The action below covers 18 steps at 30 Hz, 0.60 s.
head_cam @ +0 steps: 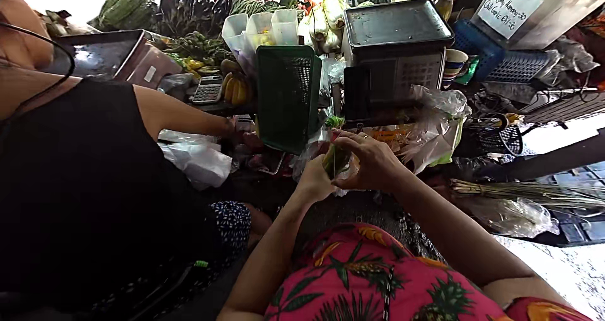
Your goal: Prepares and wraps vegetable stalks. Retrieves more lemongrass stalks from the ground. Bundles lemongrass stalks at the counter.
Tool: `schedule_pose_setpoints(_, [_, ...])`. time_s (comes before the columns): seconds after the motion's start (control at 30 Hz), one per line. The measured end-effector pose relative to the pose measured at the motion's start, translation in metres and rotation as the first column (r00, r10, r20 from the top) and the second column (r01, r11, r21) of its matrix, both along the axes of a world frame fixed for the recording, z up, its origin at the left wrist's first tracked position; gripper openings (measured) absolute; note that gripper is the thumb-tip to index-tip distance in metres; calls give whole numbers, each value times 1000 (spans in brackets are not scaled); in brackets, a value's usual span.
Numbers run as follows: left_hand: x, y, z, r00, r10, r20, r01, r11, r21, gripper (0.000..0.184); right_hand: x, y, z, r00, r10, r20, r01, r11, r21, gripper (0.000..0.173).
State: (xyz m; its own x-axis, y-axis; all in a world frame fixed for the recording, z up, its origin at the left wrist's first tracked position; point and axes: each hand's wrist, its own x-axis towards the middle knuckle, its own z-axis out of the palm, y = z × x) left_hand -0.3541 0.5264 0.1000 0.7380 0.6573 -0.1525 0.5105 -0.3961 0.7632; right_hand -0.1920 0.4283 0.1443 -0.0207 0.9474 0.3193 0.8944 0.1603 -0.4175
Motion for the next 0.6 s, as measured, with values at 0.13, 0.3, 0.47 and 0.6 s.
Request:
schedule_pose_setpoints(0.13, [4,-11,9,952,-48,-303,126,961,245,50,11,6,-25,991,-18,-136,-20,964,-267,89])
schedule_pose_setpoints(0.3, [-5,-6,-6,997,-68,39,63,990,124,44,15,-3,-57,736,-127,-665,-161,921,-354,58])
schedule_pose_setpoints(0.47, [-2,5,-22,899,194,391,-24,916,-400,27,9,-19,-41,843,-154,-516,-120,881,-458,54])
schedule_pose_setpoints(0.6, [-1,11,-23,796,450,404,-19,685,-728,21,4,-41,-13,790,-29,-612,-165,952,-258,49])
